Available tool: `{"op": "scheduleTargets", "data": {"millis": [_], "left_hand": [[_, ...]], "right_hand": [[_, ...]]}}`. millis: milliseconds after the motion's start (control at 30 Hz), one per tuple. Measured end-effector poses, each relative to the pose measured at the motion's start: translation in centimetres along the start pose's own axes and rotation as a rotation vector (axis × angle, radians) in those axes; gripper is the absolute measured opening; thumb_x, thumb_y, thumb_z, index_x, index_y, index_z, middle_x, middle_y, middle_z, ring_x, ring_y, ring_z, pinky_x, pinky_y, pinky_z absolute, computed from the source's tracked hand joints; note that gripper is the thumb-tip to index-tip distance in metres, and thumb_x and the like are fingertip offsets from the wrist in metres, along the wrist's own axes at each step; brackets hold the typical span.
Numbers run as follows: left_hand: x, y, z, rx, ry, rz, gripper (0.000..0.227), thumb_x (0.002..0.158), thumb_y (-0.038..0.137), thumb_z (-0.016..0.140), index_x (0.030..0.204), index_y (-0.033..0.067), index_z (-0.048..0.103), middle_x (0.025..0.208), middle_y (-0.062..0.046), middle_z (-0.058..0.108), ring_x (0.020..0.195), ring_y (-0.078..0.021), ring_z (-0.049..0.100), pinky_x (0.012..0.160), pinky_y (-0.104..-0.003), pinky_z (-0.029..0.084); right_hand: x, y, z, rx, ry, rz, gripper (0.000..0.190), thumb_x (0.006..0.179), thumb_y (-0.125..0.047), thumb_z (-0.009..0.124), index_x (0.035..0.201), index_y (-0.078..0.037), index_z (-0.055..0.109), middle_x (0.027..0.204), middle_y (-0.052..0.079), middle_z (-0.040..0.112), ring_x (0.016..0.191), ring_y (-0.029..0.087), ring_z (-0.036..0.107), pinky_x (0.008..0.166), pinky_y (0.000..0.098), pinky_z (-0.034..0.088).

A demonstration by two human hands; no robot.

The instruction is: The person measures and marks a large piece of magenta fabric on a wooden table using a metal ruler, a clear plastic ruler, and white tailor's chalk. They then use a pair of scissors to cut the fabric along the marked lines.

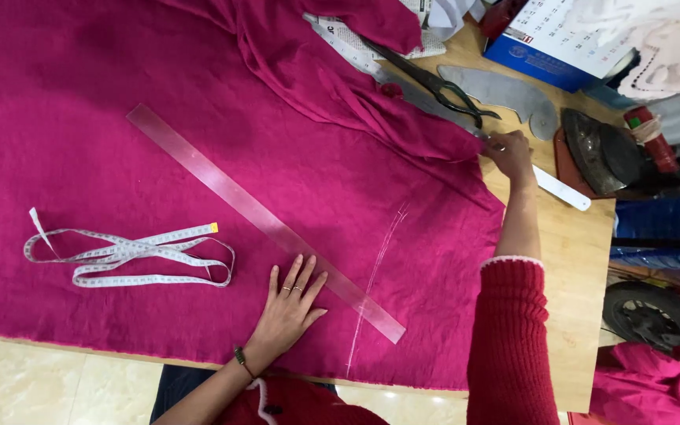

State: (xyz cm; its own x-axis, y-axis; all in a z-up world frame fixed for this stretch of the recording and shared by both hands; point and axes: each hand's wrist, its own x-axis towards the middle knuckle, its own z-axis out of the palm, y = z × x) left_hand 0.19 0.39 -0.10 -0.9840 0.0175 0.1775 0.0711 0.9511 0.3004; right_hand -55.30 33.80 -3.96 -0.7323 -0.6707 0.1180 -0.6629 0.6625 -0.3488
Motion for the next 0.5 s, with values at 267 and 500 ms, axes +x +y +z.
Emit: {"op": "scheduleTargets", "data": {"millis": [267, 500], "left_hand": [[0.3, 0.5, 0.9, 0.054, 0.015, -0.008, 0.074, 0.089, 0.058, 0.064, 0.149, 0.018, 0.049, 0.168, -0.013, 0.025, 0.157, -0.0313, 0.019, 0.12, -0.065, 0.022], [0.3, 0.3, 0.7, -0.047, 0.037, 0.01, 0.075, 0.092, 0.052, 0.067, 0.153, 0.0157, 0.045, 0.168, -0.012, 0.026, 0.157, -0.0333, 0.017, 0.121, -0.068, 0.017]], "right_hand": [[-0.9, -2.3, -2.9, 0.174, -0.022, 0.194, 0.029, 0.097, -0.015, 0.081, 0.077, -0.01, 0.06, 0.071, 0.001, 0.05, 0.067, 0.011, 0.043, 0.059, 0.0336, 0.03], [-7.2, -1.2, -11.5, -0.16, 0.145, 0.334, 0.027, 0.108, -0.029, 0.08, 0.117, -0.003, 0.081, 0.096, 0.015, 0.077, 0.081, 0.025, 0.072, 0.066, 0.0416, 0.053]]}}
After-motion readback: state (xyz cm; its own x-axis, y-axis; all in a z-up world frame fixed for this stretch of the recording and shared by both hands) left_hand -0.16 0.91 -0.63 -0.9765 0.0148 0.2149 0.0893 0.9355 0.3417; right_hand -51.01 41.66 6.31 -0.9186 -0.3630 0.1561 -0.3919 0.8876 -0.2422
